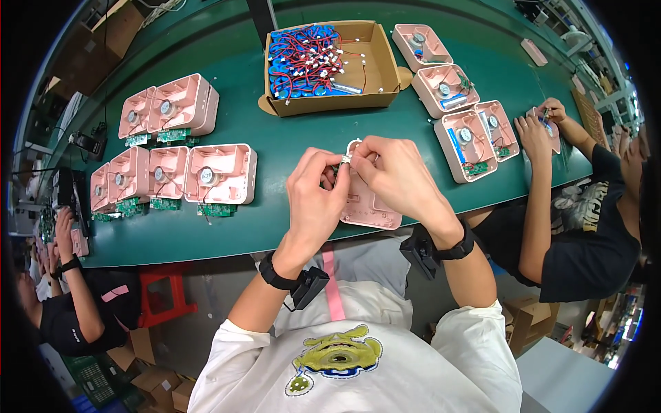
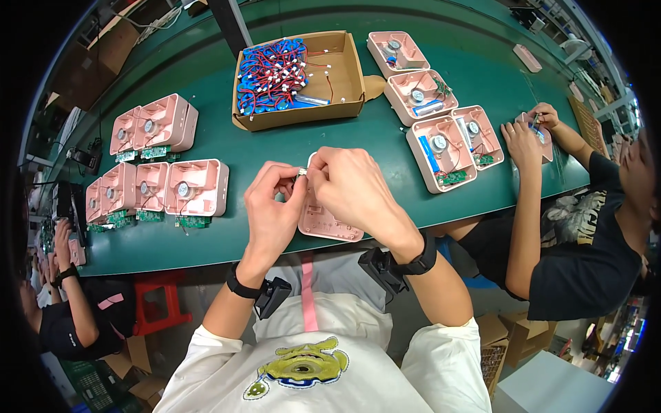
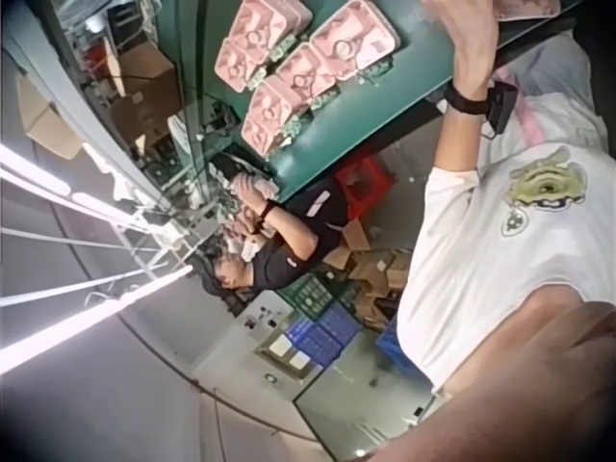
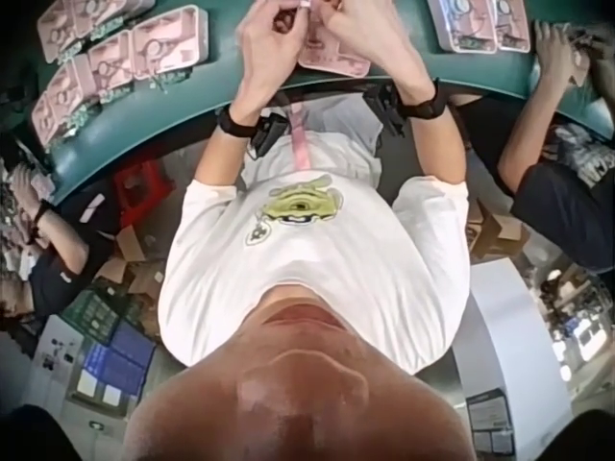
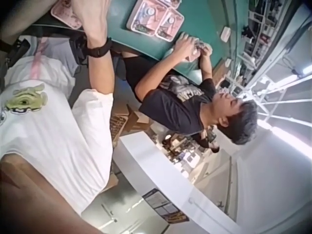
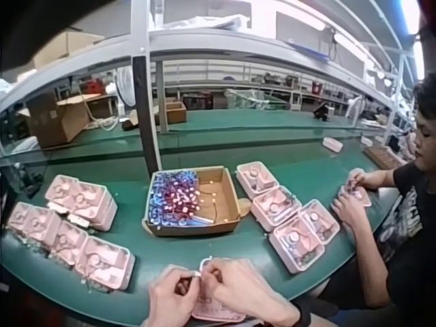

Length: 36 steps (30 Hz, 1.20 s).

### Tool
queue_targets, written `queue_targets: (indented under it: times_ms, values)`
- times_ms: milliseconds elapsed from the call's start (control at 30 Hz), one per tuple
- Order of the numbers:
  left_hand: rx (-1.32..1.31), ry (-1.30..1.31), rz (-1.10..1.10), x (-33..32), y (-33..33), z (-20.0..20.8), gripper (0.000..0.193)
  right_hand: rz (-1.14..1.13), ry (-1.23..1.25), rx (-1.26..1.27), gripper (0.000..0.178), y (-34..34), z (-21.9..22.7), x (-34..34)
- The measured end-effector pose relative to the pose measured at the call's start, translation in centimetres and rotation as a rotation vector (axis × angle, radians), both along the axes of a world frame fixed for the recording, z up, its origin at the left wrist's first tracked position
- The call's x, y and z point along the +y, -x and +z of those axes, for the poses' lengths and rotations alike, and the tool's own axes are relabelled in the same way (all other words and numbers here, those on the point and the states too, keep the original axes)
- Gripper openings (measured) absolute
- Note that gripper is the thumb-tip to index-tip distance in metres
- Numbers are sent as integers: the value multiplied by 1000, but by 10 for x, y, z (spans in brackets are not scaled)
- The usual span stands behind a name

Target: The person is manually assembling small electronic components into pink plastic enclosures on a production line.

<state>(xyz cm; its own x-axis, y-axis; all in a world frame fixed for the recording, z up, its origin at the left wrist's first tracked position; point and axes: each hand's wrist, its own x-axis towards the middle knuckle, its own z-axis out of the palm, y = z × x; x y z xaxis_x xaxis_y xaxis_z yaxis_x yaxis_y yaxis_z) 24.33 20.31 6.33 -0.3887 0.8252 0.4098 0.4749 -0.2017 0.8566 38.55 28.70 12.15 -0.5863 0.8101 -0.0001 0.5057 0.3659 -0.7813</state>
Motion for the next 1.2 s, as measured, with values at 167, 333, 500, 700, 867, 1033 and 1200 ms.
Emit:
queue_targets:
  times_ms: [167, 333, 500, 700, 867, 1033, 1200]
  values:
    - [112, -20, 36, -5, -8, 4, 12, -67, -105, 13, 18, 3, -11, -9]
    - [157, -57, -33, 1, -4, 4, 13, -83, -201, 7, 17, 2, -17, -7]
    - [114, 53, -101, 10, 17, 9, 12, 21, -234, -63, 13, -27, 19, 11]
    - [85, 162, -133, 27, 22, 27, 14, 89, -514, -192, 27, -63, -6, 11]
    - [277, 127, -148, 40, 26, 29, 16, 24, -708, -114, 35, -41, -21, -2]
    - [346, 129, -119, 28, 28, 38, 17, -79, -580, -195, 36, -35, -24, -10]
    - [249, 309, 3, -4, 18, 42, 16, -184, -609, -245, 35, -24, -24, -29]
